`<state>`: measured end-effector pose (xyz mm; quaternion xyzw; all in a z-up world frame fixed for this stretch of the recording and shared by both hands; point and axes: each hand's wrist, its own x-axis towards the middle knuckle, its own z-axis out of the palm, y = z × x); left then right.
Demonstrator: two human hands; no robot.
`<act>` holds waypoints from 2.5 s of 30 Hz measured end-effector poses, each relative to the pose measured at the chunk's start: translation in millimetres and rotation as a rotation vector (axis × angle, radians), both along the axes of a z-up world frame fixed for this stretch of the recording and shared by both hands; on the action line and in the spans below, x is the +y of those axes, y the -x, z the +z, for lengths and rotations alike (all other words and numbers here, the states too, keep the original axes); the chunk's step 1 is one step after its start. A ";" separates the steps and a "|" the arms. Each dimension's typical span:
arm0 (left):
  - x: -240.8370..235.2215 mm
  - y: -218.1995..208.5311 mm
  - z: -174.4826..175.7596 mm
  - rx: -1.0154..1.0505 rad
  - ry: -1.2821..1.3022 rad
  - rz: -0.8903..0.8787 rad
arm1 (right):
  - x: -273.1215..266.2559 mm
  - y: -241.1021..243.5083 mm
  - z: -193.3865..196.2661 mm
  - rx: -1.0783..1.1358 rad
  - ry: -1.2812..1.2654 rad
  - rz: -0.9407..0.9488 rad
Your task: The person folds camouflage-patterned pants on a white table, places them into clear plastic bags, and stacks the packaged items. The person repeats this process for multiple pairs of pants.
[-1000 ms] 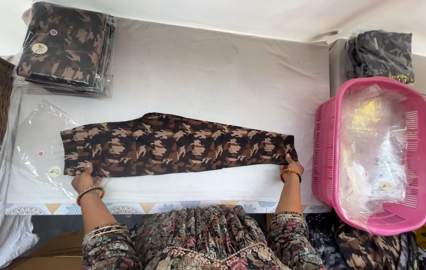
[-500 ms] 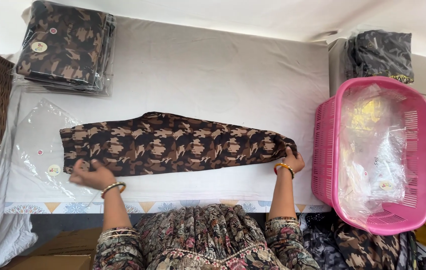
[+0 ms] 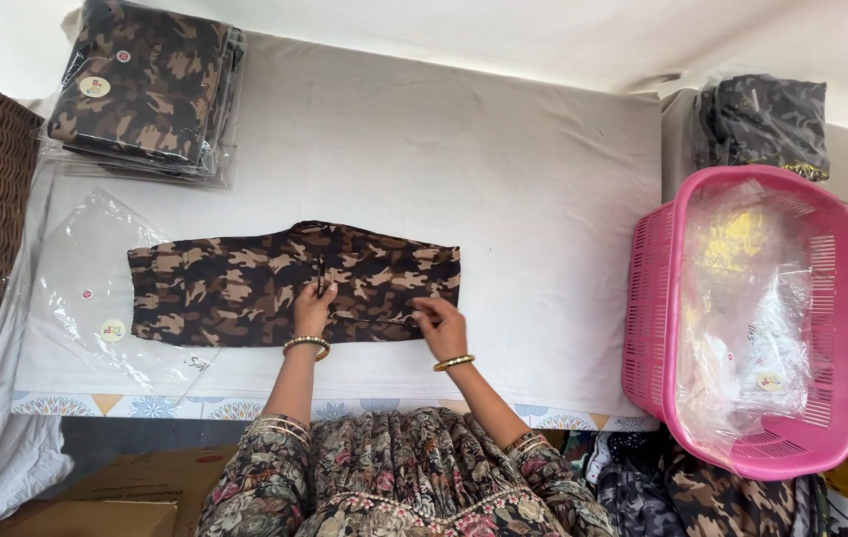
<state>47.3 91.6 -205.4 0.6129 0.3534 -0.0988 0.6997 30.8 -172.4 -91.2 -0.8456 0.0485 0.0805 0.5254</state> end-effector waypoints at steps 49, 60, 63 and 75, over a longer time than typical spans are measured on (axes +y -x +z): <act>-68.5 13.4 83.3 0.056 -0.506 -0.730 | -149.0 -65.6 -34.2 0.378 0.246 -0.148; -75.7 17.7 85.1 0.018 -0.627 -0.672 | -149.7 -20.6 -59.3 0.303 0.267 -0.312; -77.9 26.3 64.7 -0.244 -0.978 -0.606 | -144.5 -19.3 -43.4 0.356 0.167 -0.328; -49.5 5.6 55.1 -0.175 -0.044 -0.325 | -7.3 -12.7 -10.4 0.229 -0.327 0.022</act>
